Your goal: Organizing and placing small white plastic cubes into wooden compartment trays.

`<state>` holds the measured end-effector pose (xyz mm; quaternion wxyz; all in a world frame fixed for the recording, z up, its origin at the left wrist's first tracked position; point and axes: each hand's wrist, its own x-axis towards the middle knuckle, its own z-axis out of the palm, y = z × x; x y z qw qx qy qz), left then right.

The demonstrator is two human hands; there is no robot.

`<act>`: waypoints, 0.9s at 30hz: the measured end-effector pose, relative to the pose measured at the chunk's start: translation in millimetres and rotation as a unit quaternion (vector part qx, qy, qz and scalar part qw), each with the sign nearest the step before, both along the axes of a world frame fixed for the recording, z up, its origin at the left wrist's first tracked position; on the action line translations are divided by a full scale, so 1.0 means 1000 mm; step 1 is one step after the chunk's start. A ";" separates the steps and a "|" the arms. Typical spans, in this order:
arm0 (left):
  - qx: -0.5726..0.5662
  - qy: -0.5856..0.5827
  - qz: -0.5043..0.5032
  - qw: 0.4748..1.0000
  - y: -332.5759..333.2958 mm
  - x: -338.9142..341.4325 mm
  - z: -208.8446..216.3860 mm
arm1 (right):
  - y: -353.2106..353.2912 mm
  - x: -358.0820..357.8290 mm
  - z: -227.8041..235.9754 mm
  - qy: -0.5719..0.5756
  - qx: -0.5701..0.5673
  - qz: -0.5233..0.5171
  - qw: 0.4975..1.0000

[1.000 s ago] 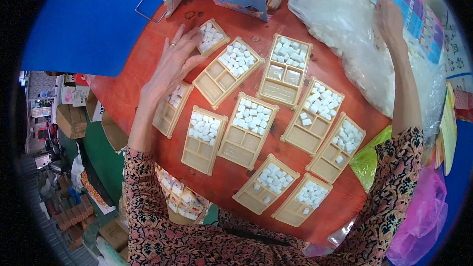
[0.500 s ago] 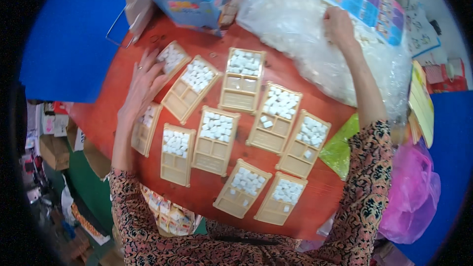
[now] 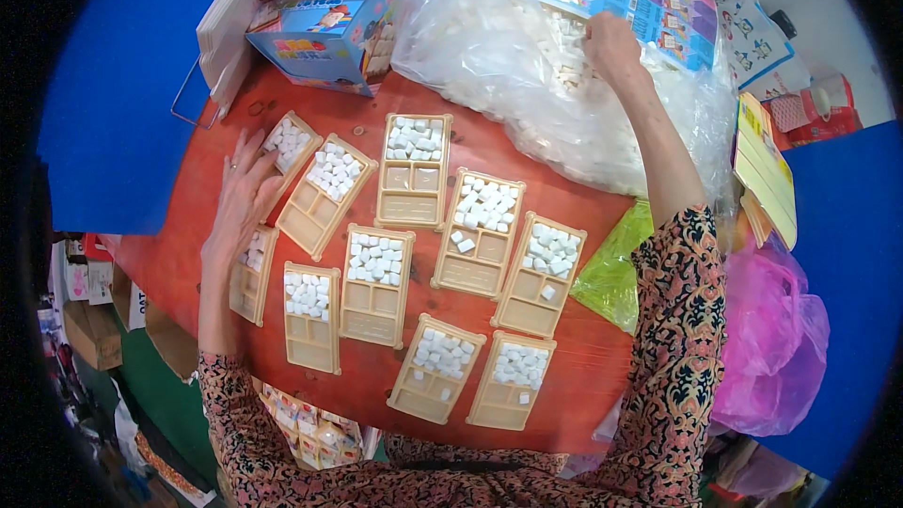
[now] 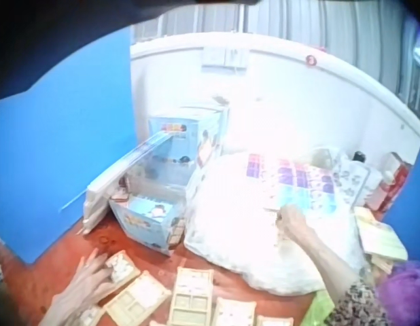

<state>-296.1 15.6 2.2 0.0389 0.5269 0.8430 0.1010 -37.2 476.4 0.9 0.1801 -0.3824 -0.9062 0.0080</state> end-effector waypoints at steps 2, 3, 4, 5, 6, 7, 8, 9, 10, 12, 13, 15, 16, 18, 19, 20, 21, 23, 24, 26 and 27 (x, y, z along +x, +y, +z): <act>-0.002 -0.002 0.006 1.000 0.000 0.000 -0.002 | -0.005 0.000 0.006 0.000 0.004 0.010 1.000; -0.001 -0.004 0.002 1.000 0.001 0.000 -0.004 | -0.007 0.000 0.009 0.001 0.009 0.022 1.000; -0.005 -0.002 0.005 1.000 0.000 -0.001 -0.009 | -0.013 -0.001 0.011 -0.002 0.007 0.020 1.000; -0.008 0.003 0.008 1.000 0.000 -0.001 -0.009 | -0.020 -0.001 0.019 -0.052 -0.020 0.030 0.998; -0.009 0.002 0.007 1.000 -0.001 -0.001 -0.008 | -0.028 -0.002 0.026 -0.102 -0.046 0.040 0.993; -0.009 -0.002 0.008 1.000 -0.001 -0.001 -0.005 | -0.034 -0.003 0.033 -0.100 -0.045 0.040 0.993; -0.010 -0.005 0.009 1.000 -0.003 0.000 -0.003 | -0.041 -0.004 0.040 -0.146 -0.072 0.018 0.987; -0.010 -0.003 0.009 1.000 -0.005 0.000 -0.001 | -0.044 -0.005 0.043 -0.190 -0.099 -0.004 0.977; -0.006 -0.006 0.008 1.000 -0.003 0.001 -0.003 | -0.039 0.001 0.044 -0.192 -0.096 -0.009 0.977; 0.002 -0.009 0.005 1.000 0.002 0.004 -0.003 | -0.026 0.015 0.044 -0.199 -0.089 0.003 0.976; -0.002 -0.011 0.005 1.000 0.003 0.004 -0.003 | -0.031 0.015 0.046 -0.199 -0.090 0.001 0.976; -0.013 -0.010 0.010 1.000 -0.003 0.003 -0.002 | -0.049 0.008 0.048 -0.242 -0.204 0.010 0.949; -0.010 -0.005 0.009 1.000 -0.003 0.003 -0.002 | -0.050 0.011 0.045 -0.242 -0.203 0.009 0.949; -0.004 -0.003 0.005 1.000 0.000 0.004 -0.003 | -0.047 0.019 0.029 -0.085 -0.088 0.067 0.990; -0.002 -0.004 0.001 1.000 0.000 0.004 -0.006 | -0.046 0.019 0.022 -0.086 -0.090 0.068 0.990; 0.001 -0.006 -0.002 1.000 0.000 0.003 -0.009 | -0.045 0.018 0.015 -0.114 -0.049 0.066 0.990; 0.000 -0.008 0.000 1.000 0.004 0.003 -0.015 | -0.043 0.018 0.010 -0.141 -0.007 0.065 0.988; -0.003 -0.001 0.001 1.000 -0.005 0.000 -0.007 | -0.046 0.009 0.008 -0.160 -0.032 0.069 0.984; -0.014 0.010 0.020 1.000 -0.012 0.001 0.002 | -0.049 0.006 0.014 -0.185 -0.047 0.060 0.980; -0.001 0.007 -0.012 1.000 -0.011 0.002 0.006 | -0.042 0.012 0.020 -0.157 -0.130 0.104 0.973; -0.004 0.007 -0.002 1.000 -0.008 0.001 0.002 | -0.037 0.020 0.022 -0.114 -0.117 0.130 0.978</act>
